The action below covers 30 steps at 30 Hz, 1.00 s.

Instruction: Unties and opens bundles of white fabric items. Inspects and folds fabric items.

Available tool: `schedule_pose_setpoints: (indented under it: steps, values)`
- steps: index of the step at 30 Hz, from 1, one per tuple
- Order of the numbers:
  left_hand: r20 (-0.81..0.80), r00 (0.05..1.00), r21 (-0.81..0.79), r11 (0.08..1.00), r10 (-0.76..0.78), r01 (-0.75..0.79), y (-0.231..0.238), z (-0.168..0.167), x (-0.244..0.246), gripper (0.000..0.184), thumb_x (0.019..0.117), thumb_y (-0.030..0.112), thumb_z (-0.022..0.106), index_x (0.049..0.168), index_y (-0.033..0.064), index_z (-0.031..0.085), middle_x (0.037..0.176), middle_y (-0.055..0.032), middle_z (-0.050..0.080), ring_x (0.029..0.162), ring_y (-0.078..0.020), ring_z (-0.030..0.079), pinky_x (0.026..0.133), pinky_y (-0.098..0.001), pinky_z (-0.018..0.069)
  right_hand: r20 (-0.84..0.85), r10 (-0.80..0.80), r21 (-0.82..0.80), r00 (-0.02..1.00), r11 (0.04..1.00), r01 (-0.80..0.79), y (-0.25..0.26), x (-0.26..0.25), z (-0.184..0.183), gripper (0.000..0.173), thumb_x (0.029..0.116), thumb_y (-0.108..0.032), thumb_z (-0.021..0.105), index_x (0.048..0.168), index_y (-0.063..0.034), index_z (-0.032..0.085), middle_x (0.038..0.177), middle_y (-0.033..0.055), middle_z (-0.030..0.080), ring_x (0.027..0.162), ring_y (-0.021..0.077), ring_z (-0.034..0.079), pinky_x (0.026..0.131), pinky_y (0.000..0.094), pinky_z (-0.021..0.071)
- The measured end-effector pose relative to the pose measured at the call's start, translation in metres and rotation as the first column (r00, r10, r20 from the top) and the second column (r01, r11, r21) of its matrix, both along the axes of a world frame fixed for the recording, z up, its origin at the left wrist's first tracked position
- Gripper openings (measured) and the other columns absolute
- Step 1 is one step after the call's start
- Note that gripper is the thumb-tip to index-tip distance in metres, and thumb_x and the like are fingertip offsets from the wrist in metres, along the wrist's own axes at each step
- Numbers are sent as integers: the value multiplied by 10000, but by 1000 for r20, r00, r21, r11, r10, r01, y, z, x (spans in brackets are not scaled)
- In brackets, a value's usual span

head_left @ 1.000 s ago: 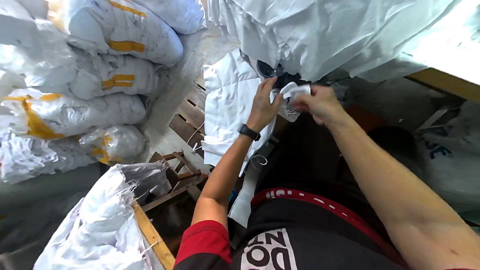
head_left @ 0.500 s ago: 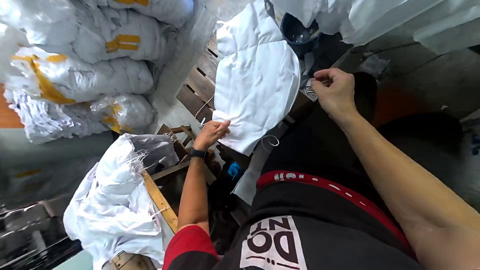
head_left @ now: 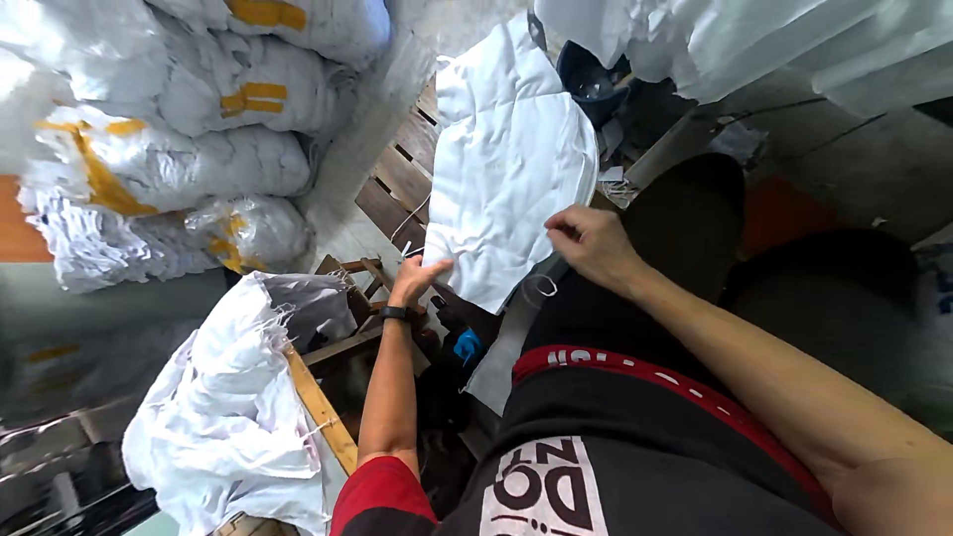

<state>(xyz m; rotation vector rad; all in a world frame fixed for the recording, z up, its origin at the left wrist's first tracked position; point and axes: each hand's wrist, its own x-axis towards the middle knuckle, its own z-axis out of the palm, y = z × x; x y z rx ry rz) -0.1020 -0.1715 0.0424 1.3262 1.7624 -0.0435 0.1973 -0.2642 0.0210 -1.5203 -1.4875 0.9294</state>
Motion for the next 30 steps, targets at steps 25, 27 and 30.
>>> schedule_pose_setpoints:
  steps: [25, 27, 30]
  values:
    - [699, 705, 315, 832, 123, -457, -51, -10, 98, 641, 1042, 425, 477, 1524, 24, 344, 1459, -113, 505, 1272, -157, 543, 1073, -390, 467, -399, -104, -404, 911, 912, -73, 16, -21, 12, 218, 963, -176, 710, 1083, 4, 682, 869, 134, 688, 737, 201, 661, 696, 423, 568]
    - [694, 690, 279, 808, 203, -519, -72, -24, 99, 1008, 893, 661, 588, 1579, 21, 219, 1534, -153, 418, 1337, -185, 482, 1090, -422, 450, -360, 153, -337, 920, 899, -281, 12, -31, 21, 314, 957, -187, 709, 1164, 45, 671, 1005, 201, 697, 902, 294, 684, 846, 507, 558]
    - [765, 449, -41, 731, 461, -681, -90, -28, 98, 735, 997, 464, 548, 1502, 13, 262, 1225, -142, 615, 1033, -149, 652, 885, -369, 583, -352, 489, -325, 798, 735, -595, 10, -38, 35, 416, 1007, -249, 654, 1290, 55, 649, 1206, 233, 681, 1066, 304, 667, 999, 475, 496]
